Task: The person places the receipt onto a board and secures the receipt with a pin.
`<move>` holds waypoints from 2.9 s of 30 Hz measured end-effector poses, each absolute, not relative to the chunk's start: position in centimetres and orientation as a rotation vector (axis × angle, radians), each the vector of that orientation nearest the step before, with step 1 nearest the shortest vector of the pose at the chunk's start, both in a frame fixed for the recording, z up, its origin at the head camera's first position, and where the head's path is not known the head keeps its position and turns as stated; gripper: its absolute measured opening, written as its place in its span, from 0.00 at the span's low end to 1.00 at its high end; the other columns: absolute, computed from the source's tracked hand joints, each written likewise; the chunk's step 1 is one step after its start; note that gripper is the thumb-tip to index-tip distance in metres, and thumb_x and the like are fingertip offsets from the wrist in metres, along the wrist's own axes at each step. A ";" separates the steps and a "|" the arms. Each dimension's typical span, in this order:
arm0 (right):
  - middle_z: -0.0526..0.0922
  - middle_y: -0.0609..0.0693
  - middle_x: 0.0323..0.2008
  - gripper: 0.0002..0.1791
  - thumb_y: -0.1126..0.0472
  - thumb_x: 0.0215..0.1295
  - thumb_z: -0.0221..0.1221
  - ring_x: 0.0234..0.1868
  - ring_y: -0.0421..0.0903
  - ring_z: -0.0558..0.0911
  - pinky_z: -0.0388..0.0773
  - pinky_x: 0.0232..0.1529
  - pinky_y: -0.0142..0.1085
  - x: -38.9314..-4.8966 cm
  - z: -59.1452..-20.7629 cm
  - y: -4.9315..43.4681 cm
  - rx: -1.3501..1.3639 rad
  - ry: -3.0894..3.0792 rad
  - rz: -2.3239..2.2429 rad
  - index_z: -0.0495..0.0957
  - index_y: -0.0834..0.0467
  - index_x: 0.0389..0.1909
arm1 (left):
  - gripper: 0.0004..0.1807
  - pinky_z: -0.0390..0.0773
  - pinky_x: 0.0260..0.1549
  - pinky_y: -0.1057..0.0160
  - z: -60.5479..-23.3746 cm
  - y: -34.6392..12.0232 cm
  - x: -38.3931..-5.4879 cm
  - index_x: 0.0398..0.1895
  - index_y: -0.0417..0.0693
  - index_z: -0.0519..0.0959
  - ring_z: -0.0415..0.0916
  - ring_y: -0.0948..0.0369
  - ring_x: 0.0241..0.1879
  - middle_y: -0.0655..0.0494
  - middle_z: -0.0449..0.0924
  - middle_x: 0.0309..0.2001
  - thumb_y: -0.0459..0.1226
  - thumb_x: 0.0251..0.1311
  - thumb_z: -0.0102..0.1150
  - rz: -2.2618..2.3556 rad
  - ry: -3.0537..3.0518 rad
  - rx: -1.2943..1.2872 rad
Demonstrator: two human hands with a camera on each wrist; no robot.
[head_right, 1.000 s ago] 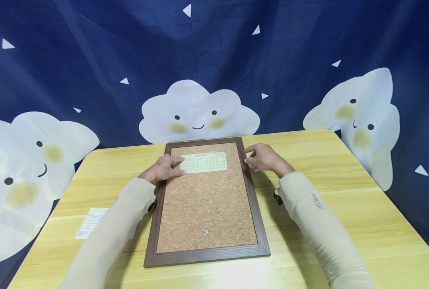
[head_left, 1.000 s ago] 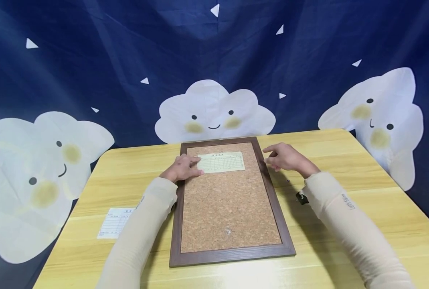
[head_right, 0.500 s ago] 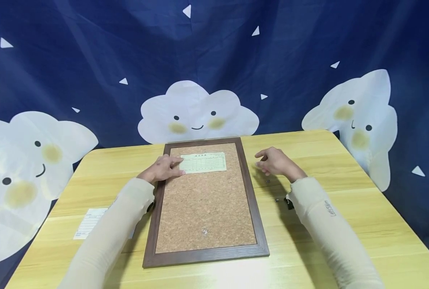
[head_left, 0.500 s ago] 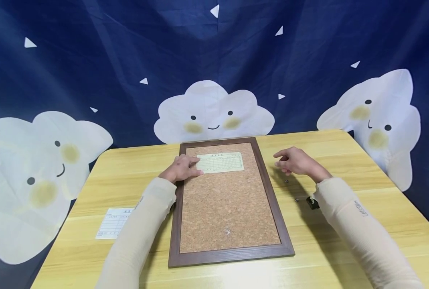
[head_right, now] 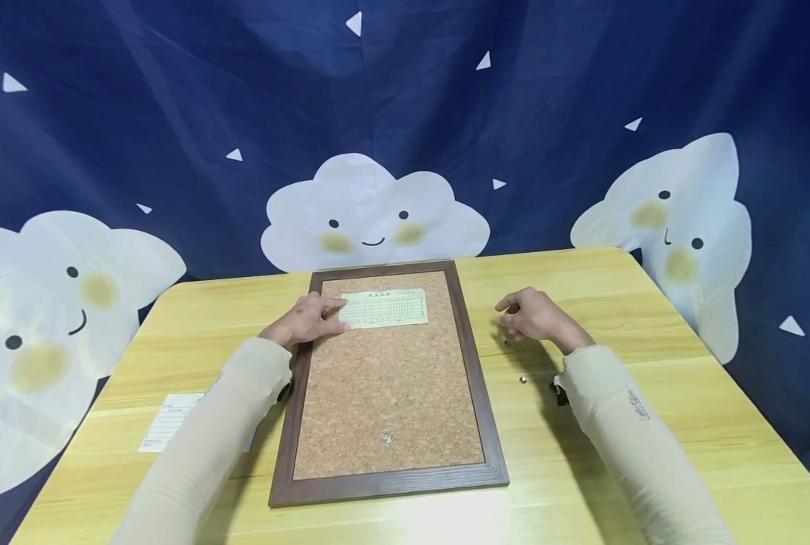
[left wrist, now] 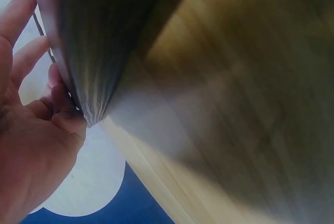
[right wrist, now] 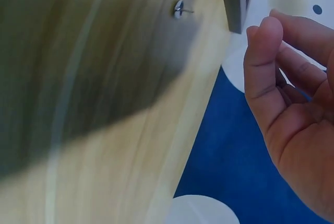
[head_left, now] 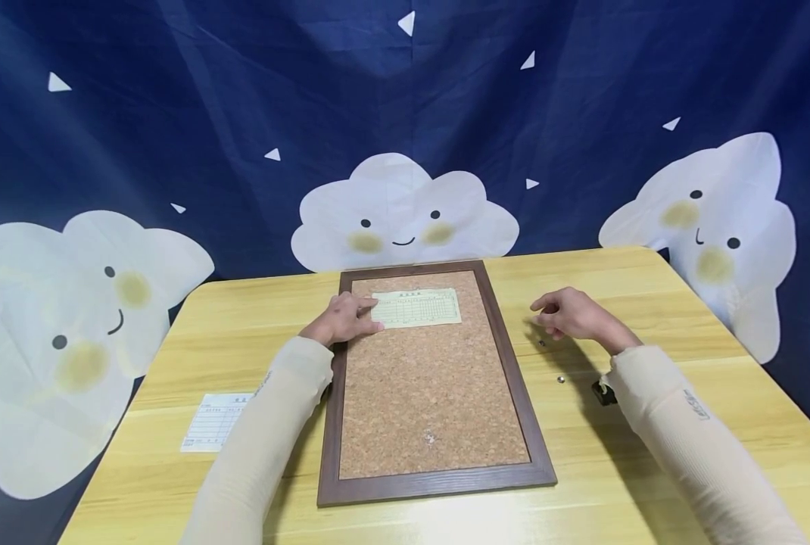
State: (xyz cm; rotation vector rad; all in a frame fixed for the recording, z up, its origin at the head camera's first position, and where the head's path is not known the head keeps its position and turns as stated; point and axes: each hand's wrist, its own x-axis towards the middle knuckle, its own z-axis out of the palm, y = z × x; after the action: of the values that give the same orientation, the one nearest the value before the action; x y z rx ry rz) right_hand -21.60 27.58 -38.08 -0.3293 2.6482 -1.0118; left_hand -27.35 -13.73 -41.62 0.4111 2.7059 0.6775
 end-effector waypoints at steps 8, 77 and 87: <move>0.78 0.50 0.23 0.11 0.69 0.68 0.60 0.25 0.43 0.79 0.80 0.29 0.36 -21.2 -38.6 28.3 -0.263 2.615 -1.042 0.78 0.75 0.44 | 0.36 0.54 0.69 0.44 -41.7 -13.8 -27.2 0.73 0.45 0.67 0.53 0.42 0.70 0.37 0.59 0.72 0.46 0.65 0.65 0.704 2.707 0.435; 0.84 0.61 0.43 0.20 0.62 0.69 0.61 0.37 0.52 0.85 0.81 0.42 0.39 -21.5 -40.5 28.9 -0.217 2.427 -1.426 0.76 0.75 0.53 | 0.37 0.53 0.70 0.43 -41.6 -13.9 -27.3 0.74 0.48 0.66 0.50 0.41 0.73 0.36 0.55 0.74 0.48 0.65 0.65 0.669 2.714 0.462; 0.83 0.64 0.46 0.22 0.62 0.69 0.62 0.42 0.55 0.86 0.81 0.49 0.43 -22.9 -40.0 26.7 -0.269 2.400 -1.472 0.75 0.76 0.54 | 0.37 0.57 0.68 0.44 -41.6 -14.0 -27.2 0.74 0.48 0.66 0.53 0.41 0.72 0.35 0.58 0.73 0.49 0.65 0.64 0.657 2.717 0.477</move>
State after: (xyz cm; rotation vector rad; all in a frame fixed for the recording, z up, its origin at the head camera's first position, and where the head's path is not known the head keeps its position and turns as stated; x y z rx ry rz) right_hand -22.89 26.70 -40.02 -0.2689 2.4002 -1.4720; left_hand -27.16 -14.05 -41.65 0.4766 2.7174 0.6570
